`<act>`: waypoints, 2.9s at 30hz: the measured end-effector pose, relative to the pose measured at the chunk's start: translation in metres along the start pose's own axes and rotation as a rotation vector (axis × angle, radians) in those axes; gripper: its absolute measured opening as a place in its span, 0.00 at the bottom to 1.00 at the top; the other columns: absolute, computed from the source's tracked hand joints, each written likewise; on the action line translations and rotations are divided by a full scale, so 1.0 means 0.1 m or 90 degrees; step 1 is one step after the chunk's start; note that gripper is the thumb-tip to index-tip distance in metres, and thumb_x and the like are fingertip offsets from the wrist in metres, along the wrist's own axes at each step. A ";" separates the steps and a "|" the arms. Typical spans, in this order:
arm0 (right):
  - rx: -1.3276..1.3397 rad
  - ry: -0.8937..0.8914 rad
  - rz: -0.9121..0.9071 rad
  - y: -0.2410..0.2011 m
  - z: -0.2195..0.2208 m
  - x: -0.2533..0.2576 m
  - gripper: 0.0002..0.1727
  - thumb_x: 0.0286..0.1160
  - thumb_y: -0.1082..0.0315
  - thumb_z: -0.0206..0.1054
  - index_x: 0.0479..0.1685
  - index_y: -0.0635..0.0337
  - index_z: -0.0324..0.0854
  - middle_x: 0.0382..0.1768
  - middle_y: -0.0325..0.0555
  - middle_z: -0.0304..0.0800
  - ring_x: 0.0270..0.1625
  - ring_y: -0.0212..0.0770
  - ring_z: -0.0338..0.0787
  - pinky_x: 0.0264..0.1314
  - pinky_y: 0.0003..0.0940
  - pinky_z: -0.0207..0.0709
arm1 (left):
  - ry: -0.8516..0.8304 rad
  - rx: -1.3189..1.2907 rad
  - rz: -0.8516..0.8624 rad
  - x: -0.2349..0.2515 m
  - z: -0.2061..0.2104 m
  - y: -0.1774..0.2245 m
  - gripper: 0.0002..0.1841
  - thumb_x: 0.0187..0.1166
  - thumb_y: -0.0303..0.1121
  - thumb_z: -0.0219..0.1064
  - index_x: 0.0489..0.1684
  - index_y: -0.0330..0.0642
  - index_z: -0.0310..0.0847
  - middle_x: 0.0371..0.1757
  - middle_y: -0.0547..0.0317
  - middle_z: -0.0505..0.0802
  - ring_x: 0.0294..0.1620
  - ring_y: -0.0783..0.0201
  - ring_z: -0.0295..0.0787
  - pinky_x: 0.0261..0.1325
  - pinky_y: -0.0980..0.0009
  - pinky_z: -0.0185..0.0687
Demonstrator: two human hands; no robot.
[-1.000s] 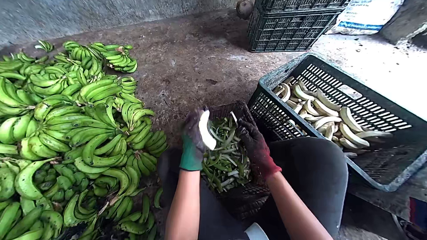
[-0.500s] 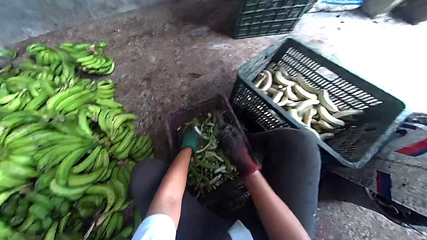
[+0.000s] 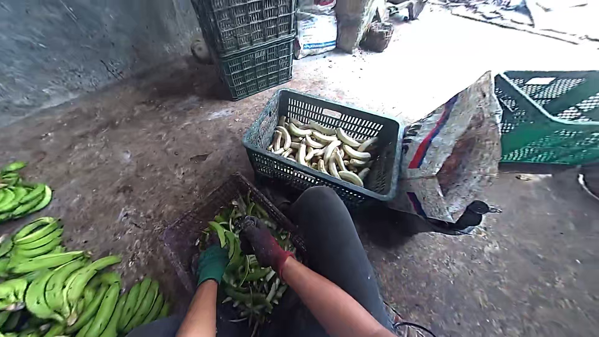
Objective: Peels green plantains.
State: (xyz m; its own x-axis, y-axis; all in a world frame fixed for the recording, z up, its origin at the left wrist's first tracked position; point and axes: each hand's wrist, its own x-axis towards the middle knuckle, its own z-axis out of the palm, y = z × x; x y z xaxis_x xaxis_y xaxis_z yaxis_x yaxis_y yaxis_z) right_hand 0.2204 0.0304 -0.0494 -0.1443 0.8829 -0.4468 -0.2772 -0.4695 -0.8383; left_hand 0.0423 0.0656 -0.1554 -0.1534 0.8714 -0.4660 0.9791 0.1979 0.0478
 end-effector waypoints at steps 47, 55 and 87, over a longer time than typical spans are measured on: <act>-0.413 -0.151 -0.369 0.07 0.35 -0.11 0.25 0.85 0.57 0.58 0.75 0.60 0.80 0.65 0.49 0.88 0.64 0.35 0.87 0.70 0.35 0.80 | 0.268 -1.183 0.045 -0.88 -1.19 -0.44 0.20 0.91 0.48 0.52 0.72 0.50 0.77 0.46 0.60 0.89 0.37 0.69 0.84 0.38 0.71 0.83; -0.726 0.120 -0.360 -0.09 0.53 0.29 0.21 0.76 0.69 0.66 0.69 0.46 0.86 0.69 0.65 0.82 0.71 0.69 0.80 0.70 0.73 0.69 | 0.125 -1.059 0.037 -1.07 -1.10 -0.39 0.18 0.93 0.38 0.51 0.67 0.36 0.76 0.47 0.53 0.86 0.41 0.68 0.80 0.46 0.70 0.79; -0.843 -0.001 -0.443 -0.46 0.49 0.72 0.22 0.79 0.63 0.68 0.73 0.42 0.83 0.61 0.58 0.88 0.63 0.62 0.87 0.64 0.69 0.76 | 0.110 -1.018 0.126 -1.03 -1.14 -0.39 0.15 0.90 0.29 0.54 0.67 0.31 0.76 0.51 0.53 0.88 0.48 0.72 0.83 0.54 0.76 0.81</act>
State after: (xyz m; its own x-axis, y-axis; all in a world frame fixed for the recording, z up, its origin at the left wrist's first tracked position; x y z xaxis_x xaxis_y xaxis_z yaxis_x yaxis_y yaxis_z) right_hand 0.1767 0.1160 -0.0274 -0.3503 0.9245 0.1502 0.7499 0.3729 -0.5464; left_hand 0.0049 0.0196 -0.0084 -0.1690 0.9544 -0.2460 -0.1320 0.2255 0.9653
